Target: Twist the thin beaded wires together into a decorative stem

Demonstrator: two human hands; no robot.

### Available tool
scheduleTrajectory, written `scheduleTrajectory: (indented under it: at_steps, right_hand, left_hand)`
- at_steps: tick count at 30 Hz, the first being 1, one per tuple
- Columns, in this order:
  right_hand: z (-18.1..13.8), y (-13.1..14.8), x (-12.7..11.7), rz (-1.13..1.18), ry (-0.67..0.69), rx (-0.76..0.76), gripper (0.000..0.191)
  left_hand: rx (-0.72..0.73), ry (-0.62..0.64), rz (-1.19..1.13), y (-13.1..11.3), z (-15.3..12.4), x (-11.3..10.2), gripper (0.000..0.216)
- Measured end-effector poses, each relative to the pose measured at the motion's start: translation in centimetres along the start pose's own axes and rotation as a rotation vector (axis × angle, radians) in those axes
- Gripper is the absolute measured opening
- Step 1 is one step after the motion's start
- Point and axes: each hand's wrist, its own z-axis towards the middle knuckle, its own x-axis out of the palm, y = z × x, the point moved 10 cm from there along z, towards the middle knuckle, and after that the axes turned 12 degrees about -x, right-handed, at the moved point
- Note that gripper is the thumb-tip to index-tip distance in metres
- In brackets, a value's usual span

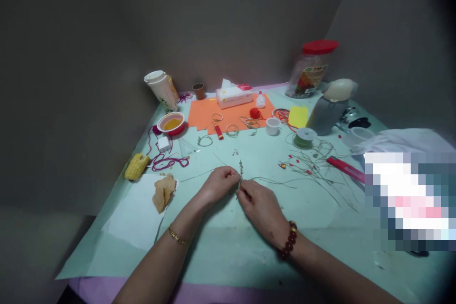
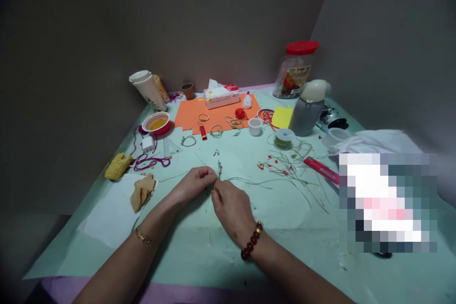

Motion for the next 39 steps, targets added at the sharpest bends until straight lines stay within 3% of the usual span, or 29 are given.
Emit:
scheduleTrajectory:
  at_steps: [6, 11, 15, 18, 20, 26, 31, 39]
  right_hand:
    - [0.1, -0.1, -0.2, -0.026, 0.026, 0.002, 0.019]
    - [0.1, -0.3, -1.0, 0.078, -0.026, 0.036, 0.016]
    - [-0.3, -1.7, -1.1, 0.374, -0.058, 0.267, 0.004]
    - [-1.0, -2.3, -0.1, 0.602, -0.029, 0.458, 0.012]
    - [-1.2, -2.2, 0.5, 0.685, -0.008, 0.506, 0.014]
    - [-1.3, -2.4, 2.0, 0.757, 0.034, 0.525, 0.016]
    - [-0.6, -3.0, 0.6, 0.580, -0.022, 0.420, 0.015]
    - [-0.4, -2.6, 0.1, 0.492, -0.069, 0.327, 0.019]
  left_hand:
    - [-0.127, 0.077, -0.091, 0.3, -0.4, 0.4, 0.020]
    - [-0.073, 0.045, -0.067, -0.2, -0.4, 0.2, 0.020]
    - [-0.072, 0.058, -0.070, 0.0, -0.2, 0.4, 0.020]
    - [-0.064, 0.064, -0.099, 0.0, -0.2, 0.4, 0.022]
    - [-0.049, 0.076, -0.125, -0.1, -0.2, 0.5, 0.022]
    - [-0.048, 0.116, -0.146, -0.3, -0.5, 0.8, 0.021]
    - [-0.068, 0.128, -0.134, -0.3, -0.6, 0.7, 0.022]
    - [-0.011, -0.001, -0.098, 0.4, 0.0, 0.0, 0.016]
